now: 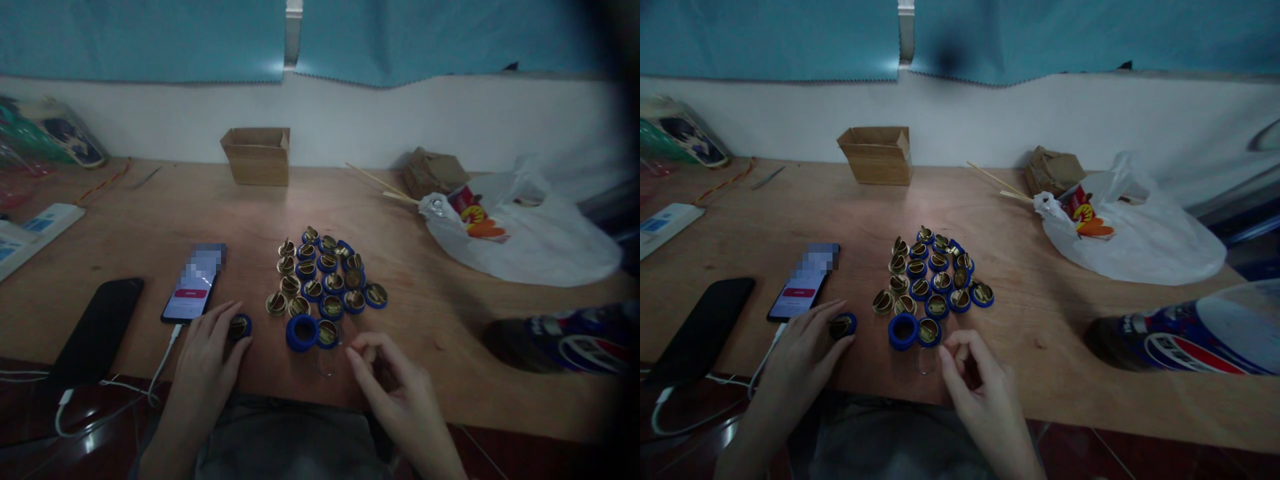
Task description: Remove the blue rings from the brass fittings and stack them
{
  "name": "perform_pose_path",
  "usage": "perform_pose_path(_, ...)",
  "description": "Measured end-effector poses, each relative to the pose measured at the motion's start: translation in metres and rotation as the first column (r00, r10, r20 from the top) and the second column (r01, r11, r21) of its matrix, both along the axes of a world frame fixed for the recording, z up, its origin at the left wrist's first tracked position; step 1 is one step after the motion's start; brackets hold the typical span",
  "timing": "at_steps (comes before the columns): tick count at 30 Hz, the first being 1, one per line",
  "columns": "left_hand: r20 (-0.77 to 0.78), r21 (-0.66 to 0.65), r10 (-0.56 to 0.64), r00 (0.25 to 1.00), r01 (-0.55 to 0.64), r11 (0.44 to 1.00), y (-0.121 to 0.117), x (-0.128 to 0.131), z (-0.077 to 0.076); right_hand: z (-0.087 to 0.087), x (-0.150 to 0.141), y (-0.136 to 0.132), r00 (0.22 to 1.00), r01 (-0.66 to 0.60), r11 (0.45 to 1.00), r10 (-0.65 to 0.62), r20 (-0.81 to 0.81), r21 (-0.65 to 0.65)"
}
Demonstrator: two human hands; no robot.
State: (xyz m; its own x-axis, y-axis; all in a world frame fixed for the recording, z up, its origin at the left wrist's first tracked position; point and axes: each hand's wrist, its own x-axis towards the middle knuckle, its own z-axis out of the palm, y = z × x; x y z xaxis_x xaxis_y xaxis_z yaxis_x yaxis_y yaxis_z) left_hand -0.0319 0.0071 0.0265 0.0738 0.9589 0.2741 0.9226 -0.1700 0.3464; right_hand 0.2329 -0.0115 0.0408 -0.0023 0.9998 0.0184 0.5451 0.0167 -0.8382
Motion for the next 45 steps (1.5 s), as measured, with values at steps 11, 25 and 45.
perform_pose_path(11, 0.121, 0.068, -0.247, 0.961, 0.24, 0.968, -0.001, 0.063, 0.022, -0.004, -0.013, 0.008, 0.989, -0.022, 0.995, 0.007, 0.148, 0.1)
perform_pose_path(25, 0.249, 0.048, -0.182, 0.951, 0.175, 0.983, -0.001, 0.056, 0.022, -0.008, -0.016, 0.012, 0.978, -0.042, 0.998, 0.031, 0.208, 0.05)
perform_pose_path(45, 0.268, 0.094, -0.105, 0.958, 0.083, 0.992, -0.009, 0.037, 0.021, -0.01, -0.017, 0.019, 0.963, -0.079, 0.996, 0.064, 0.26, 0.047)
